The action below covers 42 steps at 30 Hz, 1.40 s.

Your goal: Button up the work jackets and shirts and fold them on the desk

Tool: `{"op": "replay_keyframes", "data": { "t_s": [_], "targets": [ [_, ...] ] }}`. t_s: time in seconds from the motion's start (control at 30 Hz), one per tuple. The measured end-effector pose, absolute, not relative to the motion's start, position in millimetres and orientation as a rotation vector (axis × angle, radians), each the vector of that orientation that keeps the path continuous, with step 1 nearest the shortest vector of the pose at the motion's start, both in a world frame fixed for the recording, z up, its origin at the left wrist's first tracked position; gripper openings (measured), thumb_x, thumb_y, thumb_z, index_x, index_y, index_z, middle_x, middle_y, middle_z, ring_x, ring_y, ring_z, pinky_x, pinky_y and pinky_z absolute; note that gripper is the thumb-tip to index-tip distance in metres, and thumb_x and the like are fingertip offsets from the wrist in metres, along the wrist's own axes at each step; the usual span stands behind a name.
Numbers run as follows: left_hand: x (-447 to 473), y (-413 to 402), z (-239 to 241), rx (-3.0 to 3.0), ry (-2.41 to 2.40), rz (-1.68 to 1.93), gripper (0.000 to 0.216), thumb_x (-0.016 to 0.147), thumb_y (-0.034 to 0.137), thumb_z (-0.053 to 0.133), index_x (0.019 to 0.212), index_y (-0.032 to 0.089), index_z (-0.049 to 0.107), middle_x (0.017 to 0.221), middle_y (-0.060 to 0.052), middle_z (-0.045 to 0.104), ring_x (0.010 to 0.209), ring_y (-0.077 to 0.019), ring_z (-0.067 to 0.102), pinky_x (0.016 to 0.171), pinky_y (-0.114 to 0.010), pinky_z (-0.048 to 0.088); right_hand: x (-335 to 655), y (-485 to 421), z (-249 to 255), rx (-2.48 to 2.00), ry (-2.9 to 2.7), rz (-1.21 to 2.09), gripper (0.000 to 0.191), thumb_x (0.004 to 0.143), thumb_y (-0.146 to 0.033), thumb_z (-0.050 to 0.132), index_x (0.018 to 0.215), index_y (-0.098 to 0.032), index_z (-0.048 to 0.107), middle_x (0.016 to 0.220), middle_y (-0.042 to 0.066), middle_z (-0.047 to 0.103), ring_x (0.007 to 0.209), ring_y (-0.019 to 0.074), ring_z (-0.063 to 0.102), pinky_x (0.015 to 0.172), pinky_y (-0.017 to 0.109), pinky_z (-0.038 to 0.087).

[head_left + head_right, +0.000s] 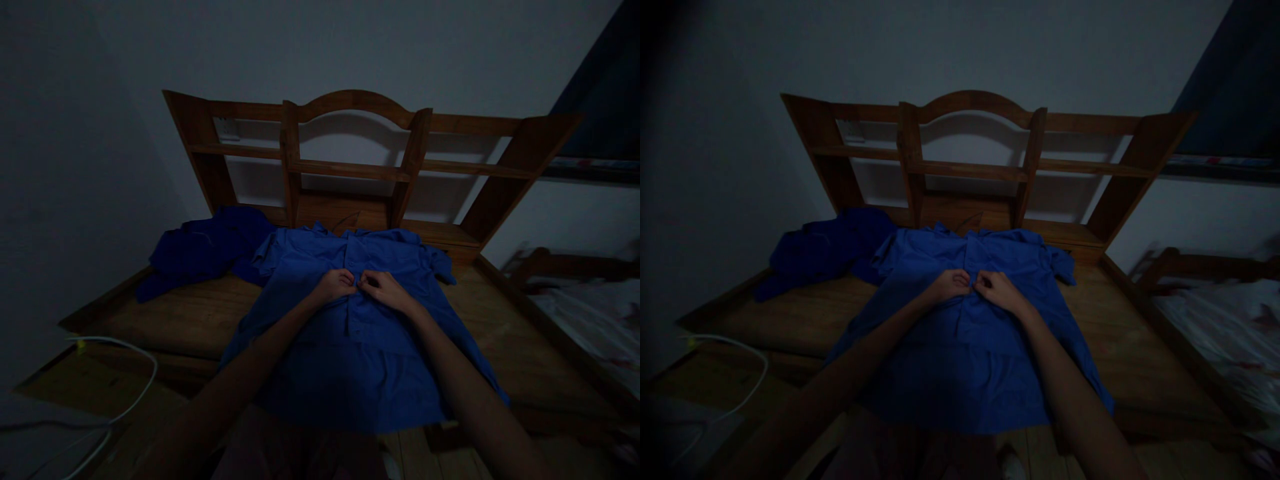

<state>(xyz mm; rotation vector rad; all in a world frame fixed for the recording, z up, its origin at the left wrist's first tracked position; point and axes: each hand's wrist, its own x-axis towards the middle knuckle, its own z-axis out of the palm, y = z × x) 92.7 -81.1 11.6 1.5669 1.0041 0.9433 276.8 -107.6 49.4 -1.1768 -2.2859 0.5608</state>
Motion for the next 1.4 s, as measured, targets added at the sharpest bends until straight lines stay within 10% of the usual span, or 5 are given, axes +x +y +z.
{"op": "replay_keyframes", "data": {
  "t_s": [1.4],
  "targets": [
    [92,-77,6,1.68,1.015,0.944,0.018,0.06,0.012,0.065,0.076,0.013,0.058,0.062,0.004,0.057,0.059,-0.0092,0.056,0.056,-0.019,0.041,278,-106,47,-1.176,-2.299,0.54,0.018,0.083,-0.03,0.048,0.078,-0.017,0.06,0.067,-0.002,0.056,0.061,0.0111,0.051,0.055,0.021,0.032]
  ]
}}
